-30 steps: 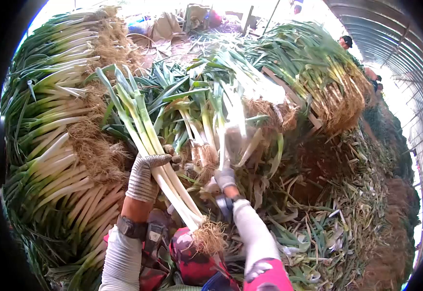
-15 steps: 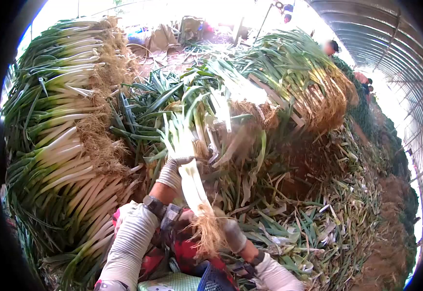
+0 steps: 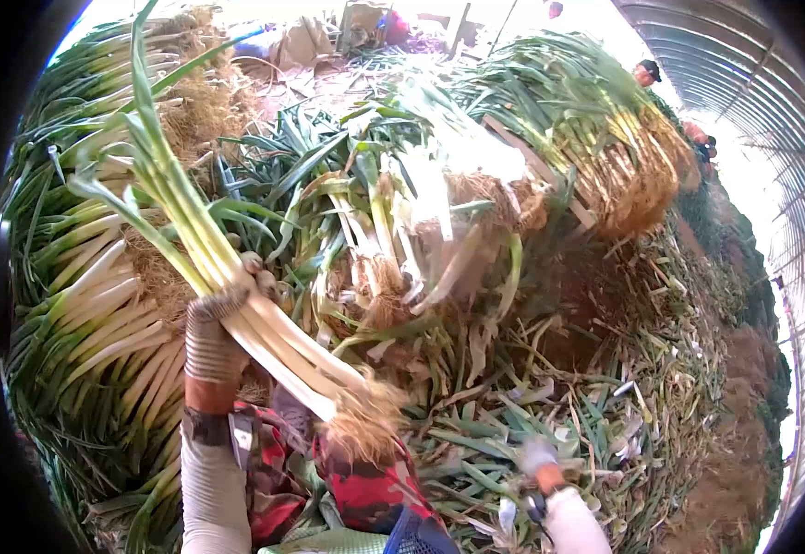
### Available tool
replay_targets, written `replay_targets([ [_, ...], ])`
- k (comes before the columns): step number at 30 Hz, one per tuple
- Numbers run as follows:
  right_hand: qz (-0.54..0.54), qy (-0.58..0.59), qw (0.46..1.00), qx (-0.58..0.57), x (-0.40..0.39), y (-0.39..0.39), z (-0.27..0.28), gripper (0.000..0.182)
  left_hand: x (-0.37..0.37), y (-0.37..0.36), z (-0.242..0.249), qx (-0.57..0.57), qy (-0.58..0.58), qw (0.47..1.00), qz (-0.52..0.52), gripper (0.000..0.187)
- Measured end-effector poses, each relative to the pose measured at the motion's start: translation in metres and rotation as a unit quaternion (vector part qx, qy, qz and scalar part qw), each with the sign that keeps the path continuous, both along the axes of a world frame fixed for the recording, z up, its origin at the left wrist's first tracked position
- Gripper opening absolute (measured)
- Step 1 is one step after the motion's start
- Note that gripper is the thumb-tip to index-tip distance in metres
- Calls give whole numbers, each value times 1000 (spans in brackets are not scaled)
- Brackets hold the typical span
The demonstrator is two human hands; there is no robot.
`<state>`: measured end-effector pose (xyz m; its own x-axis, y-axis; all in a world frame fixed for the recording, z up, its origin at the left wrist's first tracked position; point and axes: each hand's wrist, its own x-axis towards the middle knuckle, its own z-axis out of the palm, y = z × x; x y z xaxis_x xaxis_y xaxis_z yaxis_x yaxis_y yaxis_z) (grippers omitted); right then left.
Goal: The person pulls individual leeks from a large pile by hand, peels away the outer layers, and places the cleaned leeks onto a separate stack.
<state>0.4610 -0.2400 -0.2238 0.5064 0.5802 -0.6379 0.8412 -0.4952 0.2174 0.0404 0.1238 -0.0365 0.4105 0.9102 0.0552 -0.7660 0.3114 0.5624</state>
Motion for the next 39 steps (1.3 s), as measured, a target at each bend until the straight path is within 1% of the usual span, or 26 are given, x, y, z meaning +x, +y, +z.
replay_targets([
  [1,25,49,998,36,-13,57,-6,30,2,-3,-1,-14,29,999,11,35],
  [2,79,91,977,174,-27,113,-18,25,4,-4,0,-26,59,998,20,36],
  [3,171,120,890,405,-38,166,-42,24,3,-3,1,-43,96,994,36,36],
  [4,176,95,895,398,-79,238,-2,26,7,-4,2,-51,132,987,82,36],
  [5,268,76,806,522,-89,294,-15,31,11,-10,13,-75,137,984,89,36],
  [7,252,49,839,480,-124,399,-8,41,12,-12,17,-101,172,978,67,45],
  [9,151,31,913,379,-151,485,-19,67,14,-10,13,-125,181,973,73,44],
  [10,156,58,899,404,-153,515,-47,70,15,-10,16,-138,192,968,83,44],
  [12,161,-30,932,324,-181,539,-38,70,16,-6,10,-162,180,968,69,45],
  [13,121,-85,923,354,-182,560,-70,64,18,-5,7,-164,185,966,71,45],
  [16,54,-2,942,331,-190,542,-25,55,21,-3,2,-165,186,966,67,44],
  [17,59,-20,944,325,-190,537,-22,48,21,-3,-1,-168,185,966,72,44],
  [21,147,-155,906,366,-173,517,-45,45,14,-1,-20,-156,188,968,49,42],
  [22,54,-35,932,356,-169,501,-36,43,14,0,-23,-142,185,971,47,41],
  [24,92,51,894,436,-168,428,25,22,15,2,-34,-159,188,969,32,41],
  [25,62,247,871,420,-156,400,46,26,16,3,-44,-160,177,971,28,41],
  [26,-1,437,806,399,-136,373,62,27,19,3,-51,-159,166,973,22,41],
  [27,-88,599,715,349,-115,345,78,28,22,2,-52,-159,163,974,13,41],
  [28,-199,736,577,294,-100,319,90,24,27,2,-58,-176,169,970,15,36],
  [29,-329,772,441,318,-111,287,117,22,32,-1,-54,-202,166,965,10,33],
  [30,-333,731,496,330,-107,268,115,25,36,-4,-49,-229,165,959,4,31],
  [32,-189,582,722,324,-103,233,79,30,45,-10,-55,-261,148,954,-21,29],
  [33,-143,502,798,302,-105,218,89,39,49,-16,-63,-235,166,958,-17,27],
  [34,-196,574,722,333,-105,203,105,37,54,-18,-71,-206,180,962,-10,25],
  [37,-198,551,709,394,-118,178,177,31,62,-34,-78,-228,222,945,-72,25],
  [39,-213,620,656,374,-125,167,191,33,73,-40,-94,-239,211,946,-62,23],
])
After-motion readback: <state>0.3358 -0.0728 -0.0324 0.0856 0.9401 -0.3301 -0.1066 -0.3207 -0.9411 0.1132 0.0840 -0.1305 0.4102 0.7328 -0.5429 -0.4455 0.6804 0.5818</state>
